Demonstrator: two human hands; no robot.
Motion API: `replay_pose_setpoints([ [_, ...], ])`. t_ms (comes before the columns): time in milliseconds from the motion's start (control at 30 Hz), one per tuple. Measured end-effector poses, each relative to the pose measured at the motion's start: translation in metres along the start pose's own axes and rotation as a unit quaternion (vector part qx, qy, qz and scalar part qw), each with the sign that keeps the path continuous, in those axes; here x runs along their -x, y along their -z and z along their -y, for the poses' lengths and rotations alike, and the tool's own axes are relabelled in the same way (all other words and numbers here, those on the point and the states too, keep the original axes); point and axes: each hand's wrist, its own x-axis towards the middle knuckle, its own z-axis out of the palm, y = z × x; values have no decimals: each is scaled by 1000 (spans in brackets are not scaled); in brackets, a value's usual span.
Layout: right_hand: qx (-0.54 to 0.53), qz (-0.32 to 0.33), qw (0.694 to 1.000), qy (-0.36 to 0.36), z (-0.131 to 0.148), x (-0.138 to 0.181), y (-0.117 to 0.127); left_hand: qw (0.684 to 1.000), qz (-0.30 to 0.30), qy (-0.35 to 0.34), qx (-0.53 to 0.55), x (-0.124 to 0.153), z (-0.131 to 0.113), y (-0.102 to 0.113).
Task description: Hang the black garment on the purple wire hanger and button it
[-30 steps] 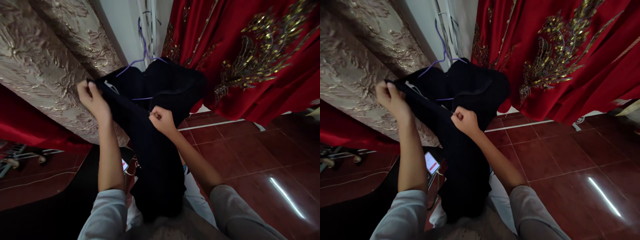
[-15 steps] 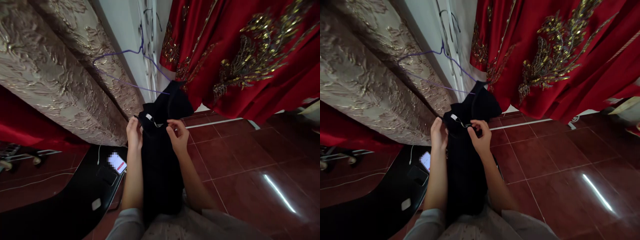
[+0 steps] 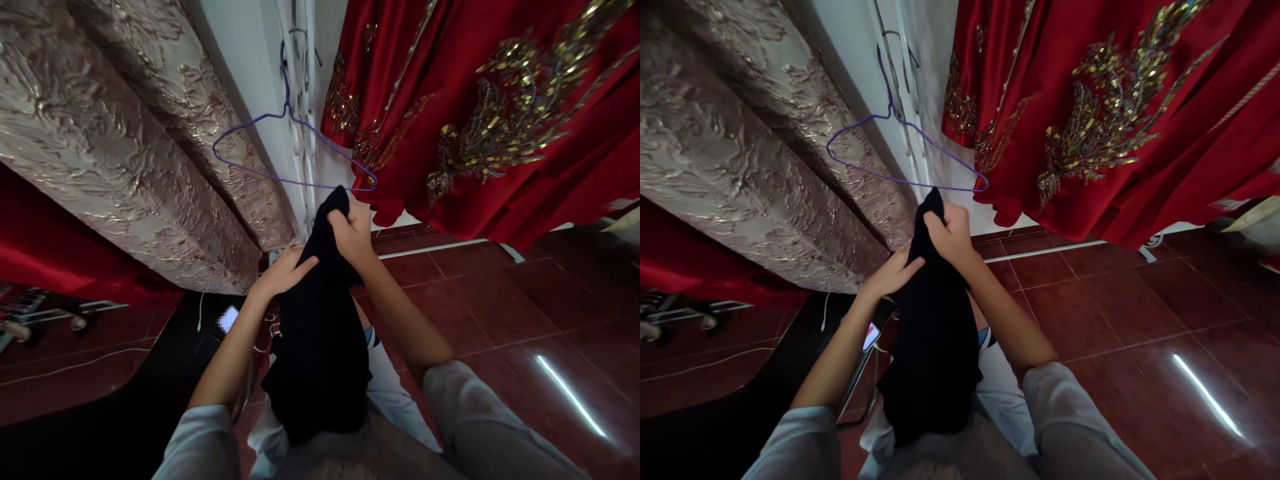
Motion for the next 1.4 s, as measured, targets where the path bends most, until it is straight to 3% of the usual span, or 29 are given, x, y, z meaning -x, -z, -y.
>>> replay_pose_setpoints([
  [67, 41, -39, 996, 70, -10, -25, -8, 999, 12, 20, -33, -3, 5, 1],
  [200, 94, -20, 988, 121, -30, -55, -21, 987, 25, 41, -153, -7, 6, 8],
  [300, 117, 20, 976, 184, -29, -61, -11, 960, 65, 101, -254, -5, 18, 23],
  [400, 128, 40, 967, 217, -16, -63, 5, 943, 94, 149, -283, 1, 38, 43],
  [533, 98, 33, 980, 170, -22, -69, -3, 938, 86, 174, -286, 10, 52, 64],
  [633, 78, 74, 991, 85, -54, -72, -20, 962, 35, 174, -208, 16, 48, 71],
  [700, 89, 87, 992, 22, -77, -72, -24, 978, 34, 150, -137, 23, 47, 72],
  [800, 92, 60, 994, -7, -92, -71, -14, 991, 44, 112, -63, 32, 57, 67],
  [900, 88, 44, 995, 10, -81, -67, 3, 996, -3, 79, -45, 32, 71, 53],
  [1067, 66, 43, 997, -9, -52, -56, 19, 997, -72, 7, 2, -4, 73, 24],
  [1233, 52, 67, 996, -22, -42, -51, 34, 998, -39, -39, 32, -43, 56, 0],
  [1400, 136, 21, 990, 8, -32, -50, 54, 984, 90, -27, -153, -29, 71, 0],
])
